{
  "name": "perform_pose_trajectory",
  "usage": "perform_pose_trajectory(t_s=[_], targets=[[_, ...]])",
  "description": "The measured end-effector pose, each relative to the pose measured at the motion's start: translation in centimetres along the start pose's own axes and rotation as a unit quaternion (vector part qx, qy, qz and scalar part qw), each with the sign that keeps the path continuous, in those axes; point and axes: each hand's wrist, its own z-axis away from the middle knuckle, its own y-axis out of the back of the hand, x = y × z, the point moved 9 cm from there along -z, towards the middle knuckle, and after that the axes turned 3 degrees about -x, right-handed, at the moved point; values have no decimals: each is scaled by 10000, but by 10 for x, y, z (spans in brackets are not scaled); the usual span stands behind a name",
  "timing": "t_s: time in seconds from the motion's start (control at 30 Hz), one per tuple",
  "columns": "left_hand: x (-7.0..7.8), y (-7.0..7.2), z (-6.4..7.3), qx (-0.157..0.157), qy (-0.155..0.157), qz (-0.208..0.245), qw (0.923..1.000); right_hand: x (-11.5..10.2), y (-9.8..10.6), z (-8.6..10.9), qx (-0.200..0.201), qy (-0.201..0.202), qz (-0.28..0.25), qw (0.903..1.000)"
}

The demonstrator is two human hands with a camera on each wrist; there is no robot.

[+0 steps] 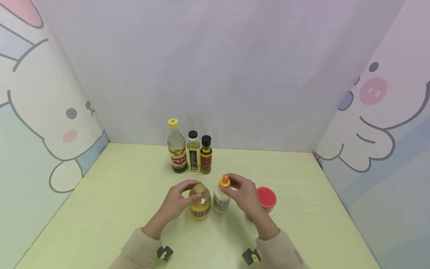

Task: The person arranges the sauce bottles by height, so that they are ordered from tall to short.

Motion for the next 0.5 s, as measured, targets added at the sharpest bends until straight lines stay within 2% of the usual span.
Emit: perform_pose_trajectory(t_s=[0.33,0.5], targets=[[1,0,0,0,3,1,10000,-10,5,-16,66,87,198,9997],[1,0,0,9,6,-14,10000,-12,8,-23,137,-4,306,9994]])
